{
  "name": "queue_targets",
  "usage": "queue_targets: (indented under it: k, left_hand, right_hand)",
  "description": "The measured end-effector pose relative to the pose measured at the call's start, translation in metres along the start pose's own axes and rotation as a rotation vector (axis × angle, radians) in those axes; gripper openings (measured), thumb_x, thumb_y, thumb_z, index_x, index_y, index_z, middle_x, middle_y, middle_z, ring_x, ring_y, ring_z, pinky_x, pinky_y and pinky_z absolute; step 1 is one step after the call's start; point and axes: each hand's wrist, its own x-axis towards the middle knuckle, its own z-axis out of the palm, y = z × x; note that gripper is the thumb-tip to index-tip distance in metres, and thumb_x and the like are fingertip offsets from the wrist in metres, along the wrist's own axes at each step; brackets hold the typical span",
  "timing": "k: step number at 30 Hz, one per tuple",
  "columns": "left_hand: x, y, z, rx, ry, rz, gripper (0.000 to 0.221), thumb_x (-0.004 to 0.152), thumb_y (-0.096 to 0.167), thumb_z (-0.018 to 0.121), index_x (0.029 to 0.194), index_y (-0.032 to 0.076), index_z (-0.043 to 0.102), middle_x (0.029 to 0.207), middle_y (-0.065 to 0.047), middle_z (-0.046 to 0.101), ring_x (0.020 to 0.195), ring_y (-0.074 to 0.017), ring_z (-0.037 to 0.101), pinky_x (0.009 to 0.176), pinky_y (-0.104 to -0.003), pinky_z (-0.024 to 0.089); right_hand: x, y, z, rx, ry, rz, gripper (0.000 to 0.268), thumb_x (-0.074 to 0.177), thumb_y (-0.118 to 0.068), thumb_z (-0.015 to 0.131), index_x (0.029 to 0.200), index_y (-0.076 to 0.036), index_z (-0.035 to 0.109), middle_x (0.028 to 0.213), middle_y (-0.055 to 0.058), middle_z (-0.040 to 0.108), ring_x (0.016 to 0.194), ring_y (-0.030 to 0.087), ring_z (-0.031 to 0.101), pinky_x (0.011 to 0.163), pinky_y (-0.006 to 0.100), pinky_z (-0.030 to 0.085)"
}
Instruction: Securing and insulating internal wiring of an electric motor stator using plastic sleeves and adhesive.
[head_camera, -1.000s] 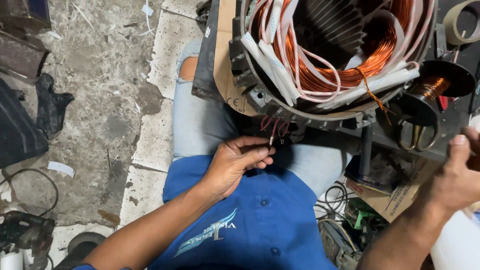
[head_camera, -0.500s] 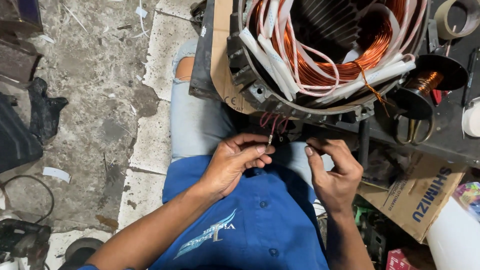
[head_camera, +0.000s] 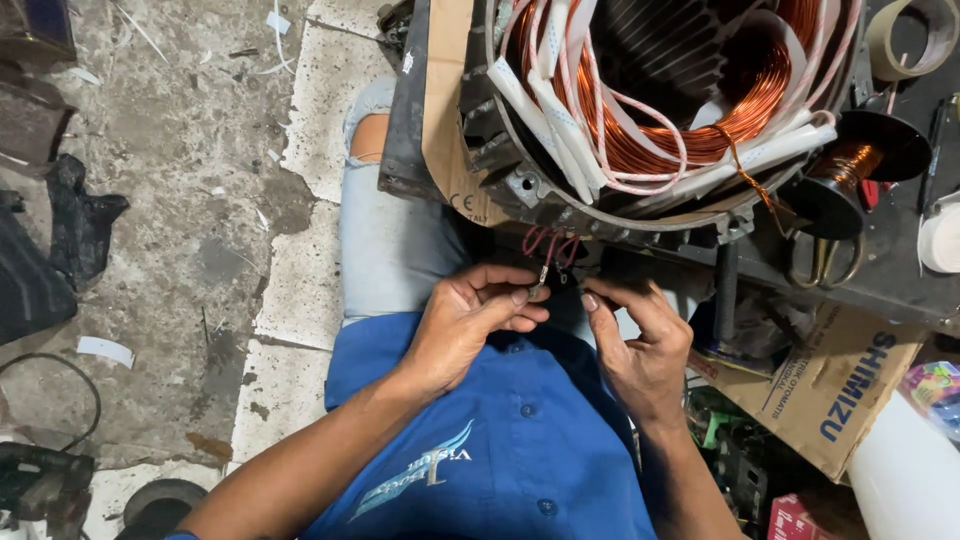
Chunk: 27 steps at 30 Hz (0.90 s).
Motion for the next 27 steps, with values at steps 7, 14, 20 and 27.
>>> queue_targets:
  k: [7,14,20,27]
  left_hand:
    - [0.002,0.009,-0.017,0.11,-0.001,0.008,0.036,0.091,0.004,0.069,0.118,-0.021,0.063,0.1,-0.04,0.071,0.085,-0.0358,0.077,0.076,-0.036,0.067]
    - [0.017,0.011,-0.042,0.485,0.155,0.086,0.026,0.097,0.017,0.064,0.105,-0.006,0.073,0.09,-0.023,0.078,0.075,-0.0245,0.078,0.066,-0.03,0.065]
    - [0.028,0.026,-0.028,0.662,0.183,0.251,0.018,0.095,0.008,0.062,0.105,0.004,0.076,0.092,-0.012,0.078,0.088,-0.0189,0.073,0.08,-0.032,0.06]
    - [0.023,0.019,-0.019,0.664,0.087,0.306,0.035,0.081,-0.009,0.059,0.112,0.0,0.073,0.1,-0.019,0.077,0.096,-0.0296,0.074,0.086,-0.041,0.061]
  right_hand:
    - [0.005,-0.003,-0.003,-0.008,0.019,0.027,0.012,0.092,0.003,0.076,0.103,0.0,0.078,0.081,0.017,0.072,0.073,0.029,0.069,0.074,0.042,0.056]
    - [0.005,-0.002,0.001,0.053,0.033,0.066,0.012,0.093,0.004,0.074,0.104,0.001,0.078,0.084,0.017,0.072,0.078,0.027,0.071,0.075,0.042,0.057]
    - [-0.002,0.007,0.012,0.096,-0.097,0.228,0.017,0.093,-0.004,0.072,0.107,-0.008,0.08,0.088,0.011,0.079,0.066,0.018,0.073,0.065,0.035,0.057]
    - [-0.009,0.006,0.027,-0.021,-0.216,0.287,0.031,0.095,-0.006,0.065,0.124,-0.008,0.075,0.07,0.017,0.074,0.064,0.029,0.074,0.063,0.044,0.058]
